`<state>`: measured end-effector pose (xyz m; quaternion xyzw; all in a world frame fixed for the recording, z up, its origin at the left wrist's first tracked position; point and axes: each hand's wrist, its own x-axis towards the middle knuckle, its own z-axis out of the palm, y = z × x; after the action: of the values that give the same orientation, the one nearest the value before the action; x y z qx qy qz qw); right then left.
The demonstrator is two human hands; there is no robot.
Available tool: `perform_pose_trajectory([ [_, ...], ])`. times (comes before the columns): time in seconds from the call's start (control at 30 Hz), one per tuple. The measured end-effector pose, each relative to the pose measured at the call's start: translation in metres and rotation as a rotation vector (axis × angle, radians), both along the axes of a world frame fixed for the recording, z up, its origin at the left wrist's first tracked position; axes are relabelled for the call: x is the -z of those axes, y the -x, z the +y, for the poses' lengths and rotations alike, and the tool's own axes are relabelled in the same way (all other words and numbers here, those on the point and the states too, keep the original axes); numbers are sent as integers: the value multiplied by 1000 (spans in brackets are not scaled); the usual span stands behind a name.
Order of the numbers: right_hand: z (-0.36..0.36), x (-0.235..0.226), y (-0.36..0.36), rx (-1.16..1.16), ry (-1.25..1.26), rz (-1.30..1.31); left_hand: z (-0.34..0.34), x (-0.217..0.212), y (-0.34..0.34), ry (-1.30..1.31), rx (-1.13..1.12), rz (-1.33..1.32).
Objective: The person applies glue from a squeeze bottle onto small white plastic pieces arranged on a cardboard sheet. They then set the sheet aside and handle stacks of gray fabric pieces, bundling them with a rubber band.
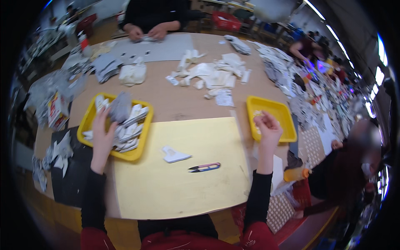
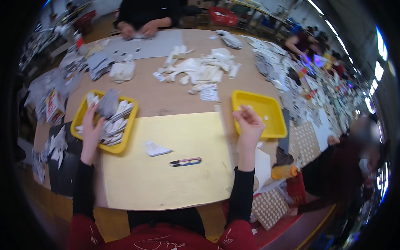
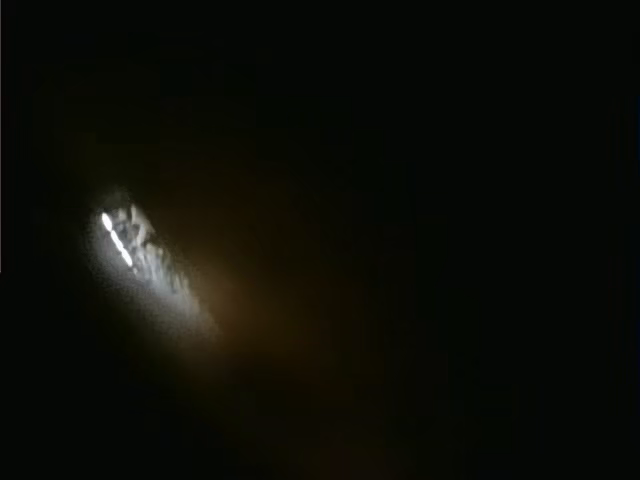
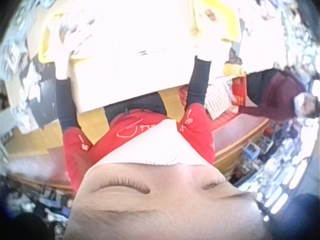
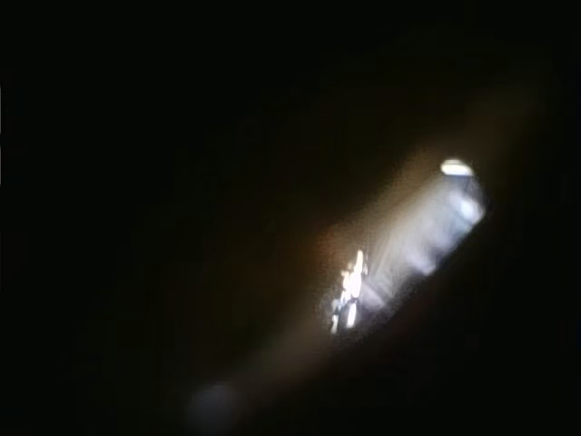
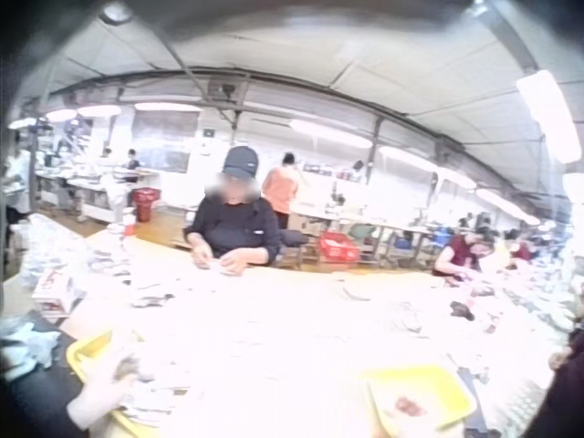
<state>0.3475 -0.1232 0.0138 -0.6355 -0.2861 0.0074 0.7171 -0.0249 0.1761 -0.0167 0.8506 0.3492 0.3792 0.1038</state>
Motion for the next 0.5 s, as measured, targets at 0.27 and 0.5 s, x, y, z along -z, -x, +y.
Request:
perform_pose_trajectory([
  [0.27,56,8,139,-674,586,-671,-9,-8,5,196,31,123],
  [0.5,55,20,139,-765,666,-685,-1,-2,9,358,-73,-11],
])
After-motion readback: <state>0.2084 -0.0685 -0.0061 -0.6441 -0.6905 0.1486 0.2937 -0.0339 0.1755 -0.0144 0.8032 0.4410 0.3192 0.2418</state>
